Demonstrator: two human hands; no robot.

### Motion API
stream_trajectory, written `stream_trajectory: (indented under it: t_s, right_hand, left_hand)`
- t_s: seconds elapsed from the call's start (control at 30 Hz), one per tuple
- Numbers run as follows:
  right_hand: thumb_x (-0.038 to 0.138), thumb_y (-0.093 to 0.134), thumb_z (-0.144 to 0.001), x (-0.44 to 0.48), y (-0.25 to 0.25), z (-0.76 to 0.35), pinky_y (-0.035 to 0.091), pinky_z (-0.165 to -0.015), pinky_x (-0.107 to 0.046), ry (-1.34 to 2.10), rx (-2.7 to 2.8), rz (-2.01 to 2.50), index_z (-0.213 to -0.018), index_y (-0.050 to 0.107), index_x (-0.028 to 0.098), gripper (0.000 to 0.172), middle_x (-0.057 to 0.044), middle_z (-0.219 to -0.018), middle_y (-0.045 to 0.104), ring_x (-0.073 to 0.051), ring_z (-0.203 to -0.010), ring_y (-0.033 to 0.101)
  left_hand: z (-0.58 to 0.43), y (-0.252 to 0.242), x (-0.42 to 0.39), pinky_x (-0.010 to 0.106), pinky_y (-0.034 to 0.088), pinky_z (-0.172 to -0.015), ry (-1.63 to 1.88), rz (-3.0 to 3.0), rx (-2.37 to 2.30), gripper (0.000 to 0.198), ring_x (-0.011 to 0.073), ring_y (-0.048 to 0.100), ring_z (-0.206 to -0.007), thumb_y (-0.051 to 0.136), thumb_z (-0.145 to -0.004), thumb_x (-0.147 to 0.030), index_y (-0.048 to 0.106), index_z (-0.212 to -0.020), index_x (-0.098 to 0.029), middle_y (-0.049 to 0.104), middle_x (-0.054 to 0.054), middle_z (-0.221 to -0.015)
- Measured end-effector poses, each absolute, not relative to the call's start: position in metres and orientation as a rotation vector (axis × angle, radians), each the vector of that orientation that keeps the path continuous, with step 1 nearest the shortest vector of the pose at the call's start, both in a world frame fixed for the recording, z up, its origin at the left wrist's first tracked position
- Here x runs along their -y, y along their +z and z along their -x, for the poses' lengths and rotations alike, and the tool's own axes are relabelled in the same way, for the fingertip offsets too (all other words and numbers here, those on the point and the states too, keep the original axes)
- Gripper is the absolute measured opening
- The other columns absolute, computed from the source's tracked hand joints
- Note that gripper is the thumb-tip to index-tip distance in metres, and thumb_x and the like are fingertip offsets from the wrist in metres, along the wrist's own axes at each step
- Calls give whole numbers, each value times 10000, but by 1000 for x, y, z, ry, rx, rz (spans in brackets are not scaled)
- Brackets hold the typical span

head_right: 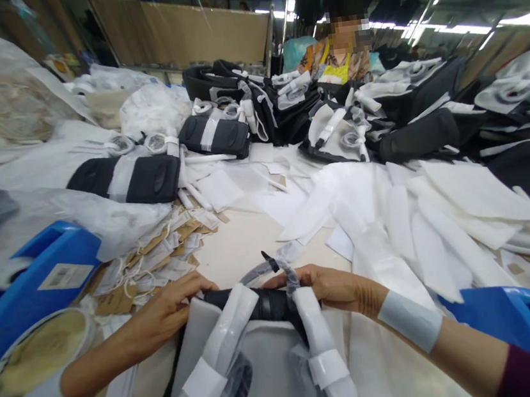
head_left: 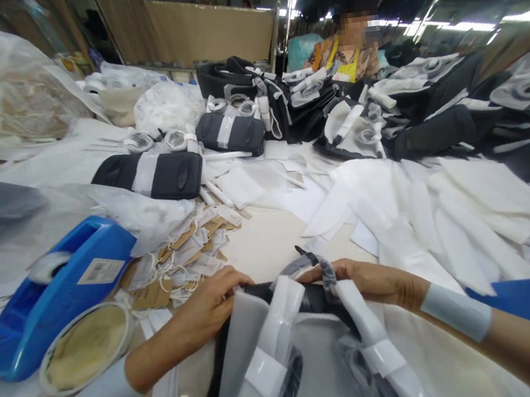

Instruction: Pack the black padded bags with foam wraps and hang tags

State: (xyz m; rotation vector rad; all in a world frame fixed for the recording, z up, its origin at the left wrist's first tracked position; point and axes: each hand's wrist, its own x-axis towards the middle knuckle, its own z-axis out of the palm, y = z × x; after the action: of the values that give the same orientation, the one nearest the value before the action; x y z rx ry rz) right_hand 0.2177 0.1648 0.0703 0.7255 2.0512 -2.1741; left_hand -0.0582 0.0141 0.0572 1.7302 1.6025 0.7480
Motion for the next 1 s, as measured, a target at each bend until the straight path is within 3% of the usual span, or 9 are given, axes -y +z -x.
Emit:
stream_trajectory:
  t_s: [0.13,0.23,0.3,0.47,0.63,0.7,0.8,0.9,1.0]
  right_hand:
    - [398,716,-736,-167,66,-216,390,-1071,-426,-2203,-2057,-686,-1236,641,169,555,-97,-1286,609,-296,-1214,534]
    - [366,739,-697,-167,60,-213,407,-1051,-417,-2110,-2128,-786,-1188,671,180,530,-81,-1232,641,-289,-1160,561]
    - [347,758,-664,-165,53,-211,461,-977,-391,-2043,-2172,-950,-1112,705,173,483,-75,-1139,679,-272,-1055,603]
    - [328,795,-609,-162,36,-209,507,-700,-275,-2013,-2135,-1309,-1012,726,158,443,-49,-920,712,-176,-761,615]
    - [333,800,-583,-163,38,-208,502,-632,-265,-1970,-2180,-1312,-946,740,145,414,-45,-831,713,-166,-690,610]
    - [354,801,-577,-165,38,-208,504,-629,-268,-1956,-2183,-1318,-936,738,144,420,-42,-812,711,-168,-678,613]
    - [385,804,-579,-168,34,-210,514,-645,-284,-1930,-2170,-1313,-917,735,154,415,-40,-802,712,-181,-683,623]
    - [397,806,-605,-170,31,-213,533,-752,-333,-1929,-2167,-1278,-949,723,160,426,-59,-877,722,-222,-780,656]
    - [378,805,-629,-171,38,-218,489,-964,-406,-2156,-2131,-1207,-1109,674,168,540,-104,-1130,689,-287,-1056,631]
  left_hand:
    - [56,55,-12,321,391,-917,788,-1748,-1609,289,202,536,-1009,399,-781,-138,600,-982,-189,587,49,-1020]
    - [57,49,-14,283,419,-727,759,-1606,-1564,153,173,547,-792,415,-831,-210,549,-902,-192,589,4,-824]
    - [58,42,-18,262,384,-628,765,-1523,-1566,69,150,510,-681,457,-809,-216,518,-832,-191,556,-23,-722]
    - [55,26,-35,254,343,-593,818,-1541,-1702,64,133,470,-631,482,-683,-126,475,-710,-182,524,-26,-649]
    - [62,40,-32,268,433,-629,789,-1528,-1716,109,161,565,-674,472,-701,-145,543,-779,-173,606,8,-712]
    - [71,57,-16,309,486,-745,815,-1560,-1794,242,192,624,-822,460,-753,-171,589,-957,-168,668,48,-904]
    - [82,81,19,353,468,-925,909,-1629,-1987,337,220,605,-1038,446,-832,-233,587,-1136,-200,656,56,-1122]
    - [82,91,56,311,523,-817,899,-1511,-2041,308,221,633,-969,464,-853,-308,629,-1101,-229,683,42,-1052]
    - [75,80,88,273,555,-722,824,-1331,-1953,303,225,645,-958,479,-870,-405,653,-1065,-254,678,45,-1074]
